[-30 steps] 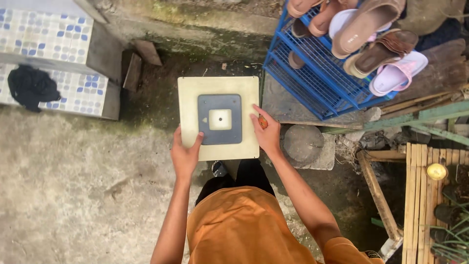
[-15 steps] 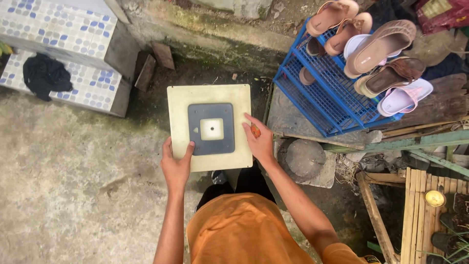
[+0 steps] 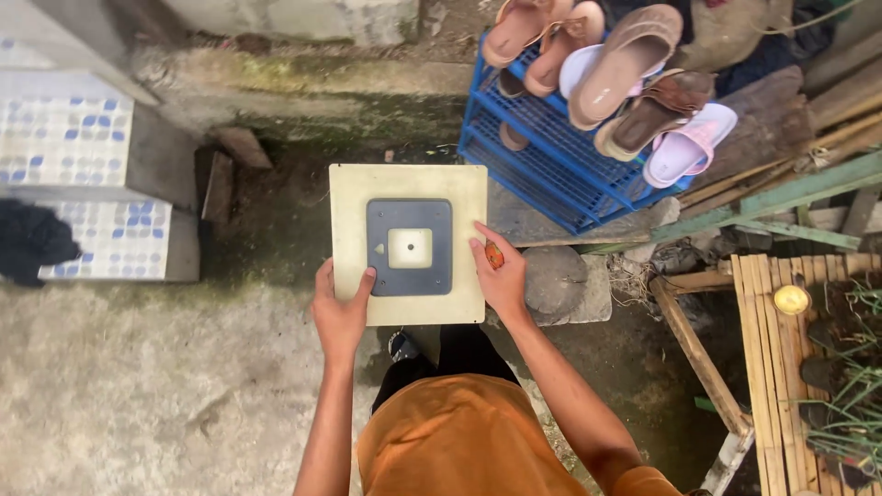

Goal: The person is using sandpaper to smooth the edges and surface of a plastic clock housing.

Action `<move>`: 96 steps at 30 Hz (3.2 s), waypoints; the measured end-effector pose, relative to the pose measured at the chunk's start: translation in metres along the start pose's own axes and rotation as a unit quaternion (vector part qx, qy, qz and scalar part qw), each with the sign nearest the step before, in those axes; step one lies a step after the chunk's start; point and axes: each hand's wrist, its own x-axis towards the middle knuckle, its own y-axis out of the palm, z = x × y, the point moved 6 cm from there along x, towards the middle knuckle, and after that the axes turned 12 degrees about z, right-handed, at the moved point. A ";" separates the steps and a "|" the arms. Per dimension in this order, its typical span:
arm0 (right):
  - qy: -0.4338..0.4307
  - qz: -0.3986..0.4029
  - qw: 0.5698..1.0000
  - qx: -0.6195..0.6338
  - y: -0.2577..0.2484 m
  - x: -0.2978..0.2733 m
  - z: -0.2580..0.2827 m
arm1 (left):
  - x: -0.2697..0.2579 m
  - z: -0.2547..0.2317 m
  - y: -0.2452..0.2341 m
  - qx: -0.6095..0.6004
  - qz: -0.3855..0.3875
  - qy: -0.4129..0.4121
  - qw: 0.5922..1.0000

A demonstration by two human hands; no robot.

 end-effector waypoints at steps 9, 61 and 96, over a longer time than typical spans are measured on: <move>0.059 -0.110 0.992 0.016 -0.098 0.036 -0.013 | 0.067 -0.073 0.105 0.037 0.117 0.049 0.991; 0.155 -0.380 0.910 0.066 -0.233 0.170 -0.056 | 0.210 -0.274 0.496 0.347 0.405 0.572 0.623; 0.003 -0.416 0.870 -0.263 -0.245 0.155 -0.054 | 0.207 -0.247 0.500 0.261 0.445 0.565 0.644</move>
